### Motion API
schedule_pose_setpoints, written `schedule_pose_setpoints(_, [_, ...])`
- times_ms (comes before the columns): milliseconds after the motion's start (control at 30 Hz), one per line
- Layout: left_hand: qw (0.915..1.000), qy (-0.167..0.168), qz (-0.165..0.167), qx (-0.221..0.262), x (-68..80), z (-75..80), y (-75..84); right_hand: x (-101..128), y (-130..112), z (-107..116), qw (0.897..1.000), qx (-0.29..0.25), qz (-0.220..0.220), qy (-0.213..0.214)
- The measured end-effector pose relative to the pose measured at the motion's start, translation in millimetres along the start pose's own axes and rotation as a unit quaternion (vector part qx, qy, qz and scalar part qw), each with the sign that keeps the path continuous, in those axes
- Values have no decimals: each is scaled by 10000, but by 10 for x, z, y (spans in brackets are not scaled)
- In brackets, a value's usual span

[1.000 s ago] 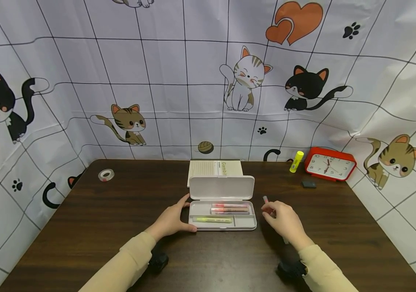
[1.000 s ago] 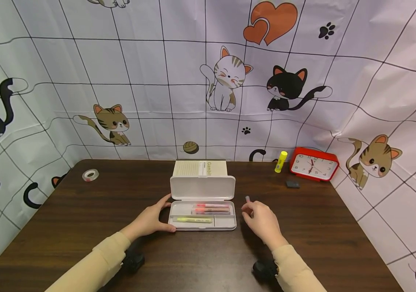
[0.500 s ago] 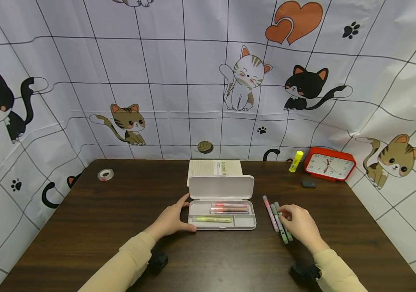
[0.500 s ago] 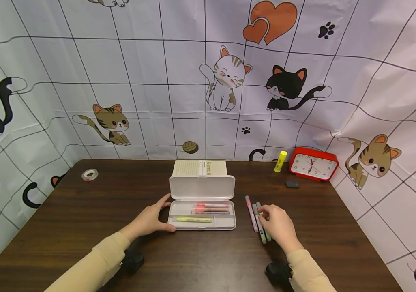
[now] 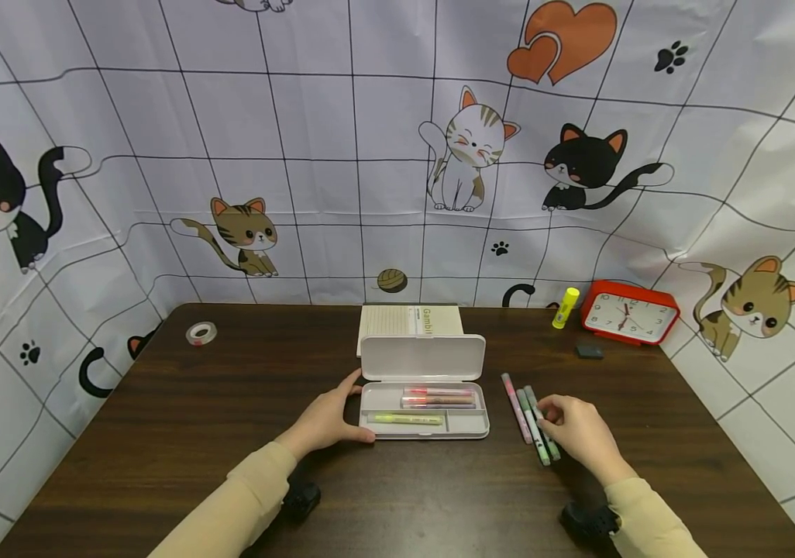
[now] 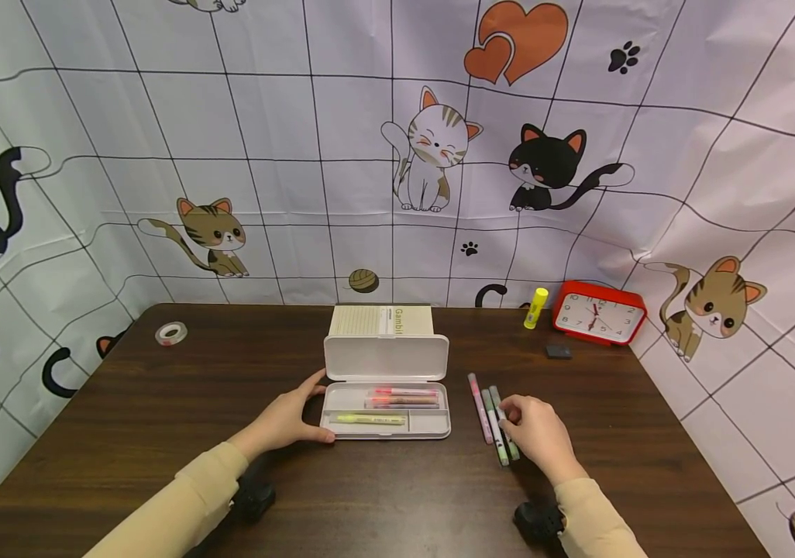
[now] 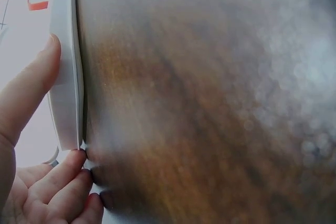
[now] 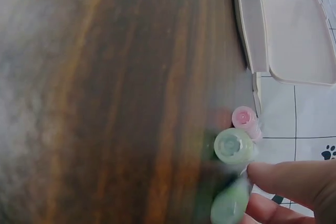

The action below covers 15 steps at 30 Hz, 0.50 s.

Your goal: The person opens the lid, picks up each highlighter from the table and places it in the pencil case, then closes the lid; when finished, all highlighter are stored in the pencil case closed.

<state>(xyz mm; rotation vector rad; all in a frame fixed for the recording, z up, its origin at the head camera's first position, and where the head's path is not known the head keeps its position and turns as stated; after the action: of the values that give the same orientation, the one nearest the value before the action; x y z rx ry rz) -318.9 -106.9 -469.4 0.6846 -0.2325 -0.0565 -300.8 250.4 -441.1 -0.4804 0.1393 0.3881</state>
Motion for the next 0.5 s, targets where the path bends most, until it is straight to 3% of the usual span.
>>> schedule_pose_setpoints(500, [10000,-4,21,-49,5,0,-1,78,138,10,9992,111,-371,-51])
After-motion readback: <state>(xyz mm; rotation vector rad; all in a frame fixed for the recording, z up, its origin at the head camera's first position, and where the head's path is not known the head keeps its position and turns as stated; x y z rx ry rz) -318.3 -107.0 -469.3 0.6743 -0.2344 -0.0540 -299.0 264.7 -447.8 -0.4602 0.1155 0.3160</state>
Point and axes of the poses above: each hand's wrist, its own x-axis away from the middle knuckle, its own z-axis out of the back of the hand, y = z × x, the point moved 10 cm from there along -x, towards the middle knuckle, and after that the axes turned 13 degrees about z, right-handed, at the moved point
